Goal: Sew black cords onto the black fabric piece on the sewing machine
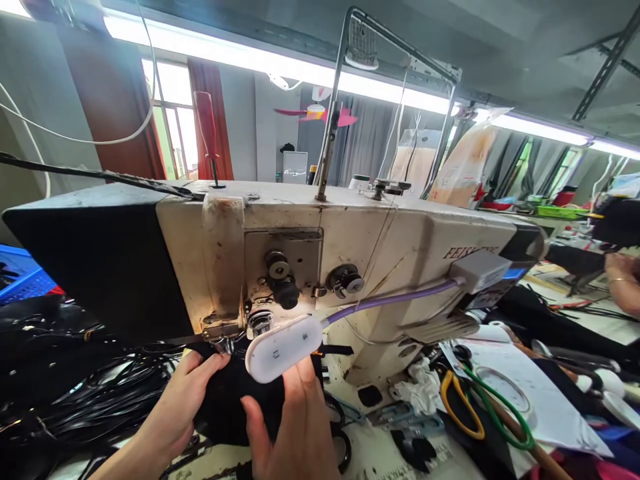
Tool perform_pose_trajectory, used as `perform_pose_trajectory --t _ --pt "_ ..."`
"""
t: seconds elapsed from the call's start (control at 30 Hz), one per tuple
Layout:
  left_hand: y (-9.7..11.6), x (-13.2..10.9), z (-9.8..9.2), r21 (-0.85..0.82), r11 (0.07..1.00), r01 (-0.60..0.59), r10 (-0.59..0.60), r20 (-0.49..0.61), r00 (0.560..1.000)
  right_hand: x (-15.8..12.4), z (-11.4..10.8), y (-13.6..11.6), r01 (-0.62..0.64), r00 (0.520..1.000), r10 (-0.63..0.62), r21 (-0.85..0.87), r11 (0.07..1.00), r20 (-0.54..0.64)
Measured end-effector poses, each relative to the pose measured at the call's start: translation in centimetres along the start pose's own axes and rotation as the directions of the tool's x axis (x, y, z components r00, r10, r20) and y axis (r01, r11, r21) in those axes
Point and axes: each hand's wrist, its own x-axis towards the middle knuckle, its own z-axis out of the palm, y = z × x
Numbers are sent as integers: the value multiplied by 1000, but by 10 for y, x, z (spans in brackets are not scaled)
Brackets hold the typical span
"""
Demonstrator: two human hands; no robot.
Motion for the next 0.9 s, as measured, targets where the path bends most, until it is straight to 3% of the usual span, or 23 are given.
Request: perform_pose_trajectory --t 0.43,0.6,0.77,0.9 --pt "2 -4 1 -14 1000 -1 0 -26 1000 9 1 -8 52 998 -45 -163 985 44" --pt "1 -3 1 -21 1000 2 -2 -20 1000 13 -1 -8 62 998 -61 -30 998 32" --pt "1 -3 1 -20 1000 -8 7 -26 1000 16 -5 -6 80 996 -80 -12 997 33" --pt "3 -5 2 -65 997 45 -45 0 999 13 -2 -4 205 976 -212 126 971 46"
